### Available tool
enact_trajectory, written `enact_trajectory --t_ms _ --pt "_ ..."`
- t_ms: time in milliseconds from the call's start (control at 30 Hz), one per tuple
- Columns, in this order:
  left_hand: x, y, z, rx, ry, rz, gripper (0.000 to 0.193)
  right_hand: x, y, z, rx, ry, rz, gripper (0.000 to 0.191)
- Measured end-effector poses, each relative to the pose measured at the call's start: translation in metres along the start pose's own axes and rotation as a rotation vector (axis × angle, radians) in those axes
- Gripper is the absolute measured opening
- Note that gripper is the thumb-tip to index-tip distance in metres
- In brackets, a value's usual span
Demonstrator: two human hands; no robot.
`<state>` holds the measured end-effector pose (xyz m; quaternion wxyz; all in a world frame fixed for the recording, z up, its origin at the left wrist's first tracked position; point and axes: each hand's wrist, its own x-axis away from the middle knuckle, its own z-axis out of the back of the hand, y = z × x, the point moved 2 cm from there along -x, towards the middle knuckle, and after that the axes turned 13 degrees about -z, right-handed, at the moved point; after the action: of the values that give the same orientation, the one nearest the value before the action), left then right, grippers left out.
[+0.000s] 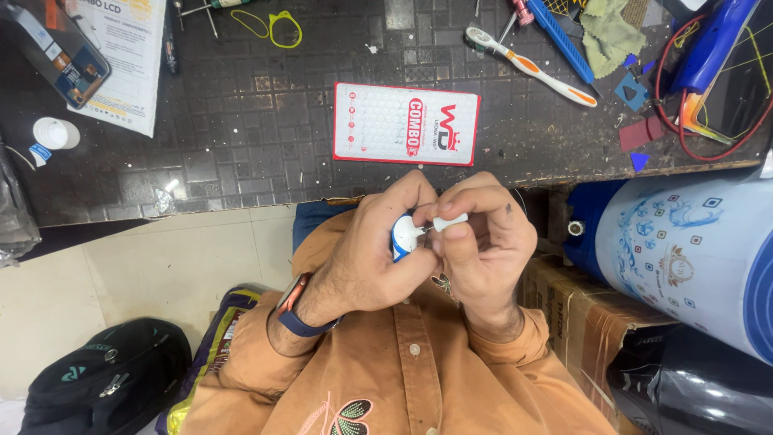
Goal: The person secures a smartphone with multiple yellow rubber bands, wipes the screen and edges with a cloth, and then uses a blue plastic pry tool to work along the screen edges. The person also handles a small white bottle and a yellow box before continuing to pry the phone.
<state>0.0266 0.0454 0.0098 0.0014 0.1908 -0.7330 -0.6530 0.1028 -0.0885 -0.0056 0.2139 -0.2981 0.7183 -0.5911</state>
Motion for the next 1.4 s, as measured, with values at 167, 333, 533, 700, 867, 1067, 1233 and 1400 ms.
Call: enact_trajectory --t_ms 167,333,533,700,867,1067,1233,1400 --pt "0.0 0.003 0.003 -0.195 0.002 -0.036 0.023 0.0 -0.016 -0.001 0.23 0.048 0.015 0.014" --pt "0.002 0.002 0.003 -0.169 0.02 0.001 0.019 -0.002 -0.027 -0.001 0.281 -0.033 -0.044 0.009" --pt "0.006 -0.005 0.002 -0.188 0.076 -0.034 0.02 -0.005 -0.017 0.003 0.125 -0.023 -0.136 0.011" --pt "0.012 -0.008 0.005 -0.201 0.1 -0.052 0.017 -0.006 -0.003 0.004 0.107 -0.064 -0.149 0.012" --pt "0.016 -0.01 0.013 -0.287 0.17 -0.05 0.021 -0.013 0.012 -0.002 0.09 -0.09 -0.167 0.013" --pt "0.025 -0.017 0.05 -0.544 0.399 0.15 0.031 -0.024 0.035 -0.004 0.066 -0.062 -0.219 0.039" --pt "0.055 -0.005 0.116 -0.942 0.662 -0.016 0.025 -0.028 0.048 0.027 0.167 0.081 -0.18 0.035" --pt "0.087 0.0 0.199 -1.497 0.786 0.04 0.024 -0.027 0.058 0.054 0.165 0.187 -0.206 0.033"
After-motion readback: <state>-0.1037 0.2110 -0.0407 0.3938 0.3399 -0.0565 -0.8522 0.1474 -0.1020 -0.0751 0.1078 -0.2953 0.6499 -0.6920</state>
